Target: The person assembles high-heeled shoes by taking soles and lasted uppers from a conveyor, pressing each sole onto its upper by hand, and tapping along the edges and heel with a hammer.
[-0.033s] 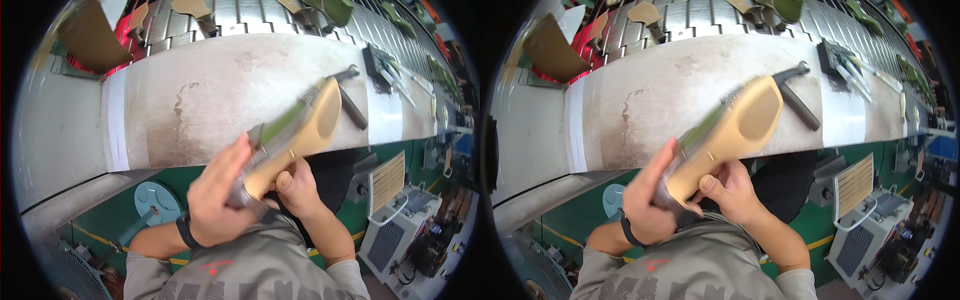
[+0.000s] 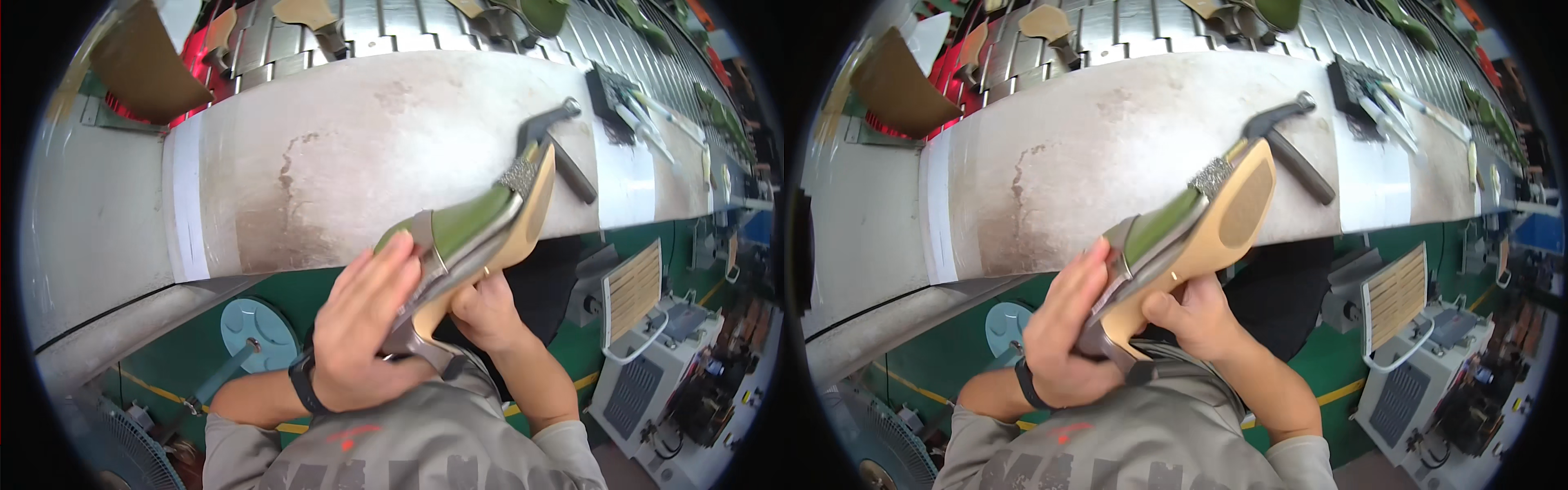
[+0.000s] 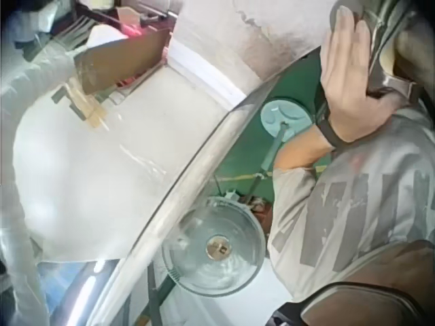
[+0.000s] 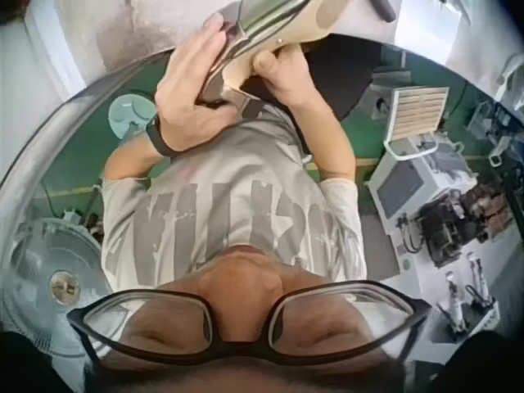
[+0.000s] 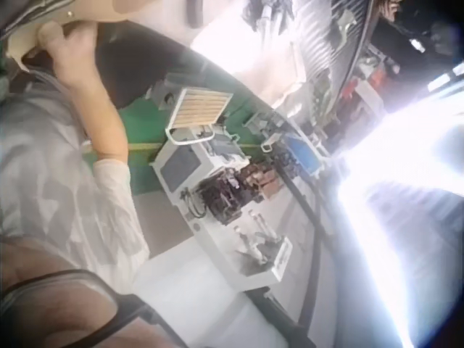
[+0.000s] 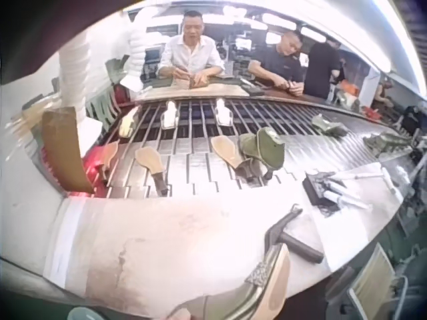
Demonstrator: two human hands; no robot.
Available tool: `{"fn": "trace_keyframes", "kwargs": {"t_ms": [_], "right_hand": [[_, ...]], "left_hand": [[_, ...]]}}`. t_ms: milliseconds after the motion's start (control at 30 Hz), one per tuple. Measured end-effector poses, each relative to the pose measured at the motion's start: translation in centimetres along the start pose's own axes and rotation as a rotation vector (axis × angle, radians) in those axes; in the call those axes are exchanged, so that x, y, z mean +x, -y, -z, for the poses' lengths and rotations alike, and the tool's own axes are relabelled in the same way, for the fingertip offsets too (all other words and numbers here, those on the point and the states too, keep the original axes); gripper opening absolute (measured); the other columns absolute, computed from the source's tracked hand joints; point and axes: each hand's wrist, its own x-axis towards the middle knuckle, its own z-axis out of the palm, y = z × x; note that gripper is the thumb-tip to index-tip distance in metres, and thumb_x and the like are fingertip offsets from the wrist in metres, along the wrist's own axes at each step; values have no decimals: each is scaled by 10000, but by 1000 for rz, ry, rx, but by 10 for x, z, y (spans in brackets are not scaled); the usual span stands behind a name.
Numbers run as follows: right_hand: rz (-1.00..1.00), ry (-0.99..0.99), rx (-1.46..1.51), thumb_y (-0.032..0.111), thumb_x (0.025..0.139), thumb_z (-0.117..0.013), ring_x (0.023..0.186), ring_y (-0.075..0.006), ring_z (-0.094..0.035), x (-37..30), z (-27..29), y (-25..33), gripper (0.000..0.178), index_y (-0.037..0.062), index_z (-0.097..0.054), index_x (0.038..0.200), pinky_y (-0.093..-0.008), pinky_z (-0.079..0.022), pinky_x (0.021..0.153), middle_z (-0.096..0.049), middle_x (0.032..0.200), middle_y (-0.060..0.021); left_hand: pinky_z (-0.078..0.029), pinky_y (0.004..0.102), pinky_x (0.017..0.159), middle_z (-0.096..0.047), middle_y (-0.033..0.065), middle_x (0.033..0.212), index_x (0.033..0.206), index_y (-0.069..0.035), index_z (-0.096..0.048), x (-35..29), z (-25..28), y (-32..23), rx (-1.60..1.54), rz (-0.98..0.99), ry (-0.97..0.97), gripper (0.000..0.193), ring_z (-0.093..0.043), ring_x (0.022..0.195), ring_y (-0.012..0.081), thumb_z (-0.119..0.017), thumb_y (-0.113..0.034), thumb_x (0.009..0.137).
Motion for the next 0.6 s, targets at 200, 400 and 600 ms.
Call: {"fn": "trace_keyframes", "kwargs": {"t_ms": [200,400,600], "right_hand": [[-210,145,31,440,800,-978,1092,-199,-743,-50,24,0,1012,9,-438,1539,-329,-658,824,-698,1291,-129],[-364,188,105,112,867,-920,989,-201,-771,-77,21,3,753,-52,-483,1457,-321,-667,757,-738,1210,-160],[-413,275,43,47,899,-874,925,-170,-757,-79,27,-12,583,-39,-540,1370,-311,-657,715,-752,1161,-150]], "left_hand": [[-433,457,1195,-454,248,1614,1602,66,-406,-17,15,16,-504,302,428,969,-475,1488,364,-830,-497,937],[-450,475,1226,-319,169,1714,1732,-34,-118,-8,14,13,-994,891,826,1205,-372,1566,272,-936,-179,860],[-474,411,1182,-489,152,1593,1728,-33,-153,-16,-4,28,-1028,867,937,1204,-531,1417,251,-952,-160,836]]}}
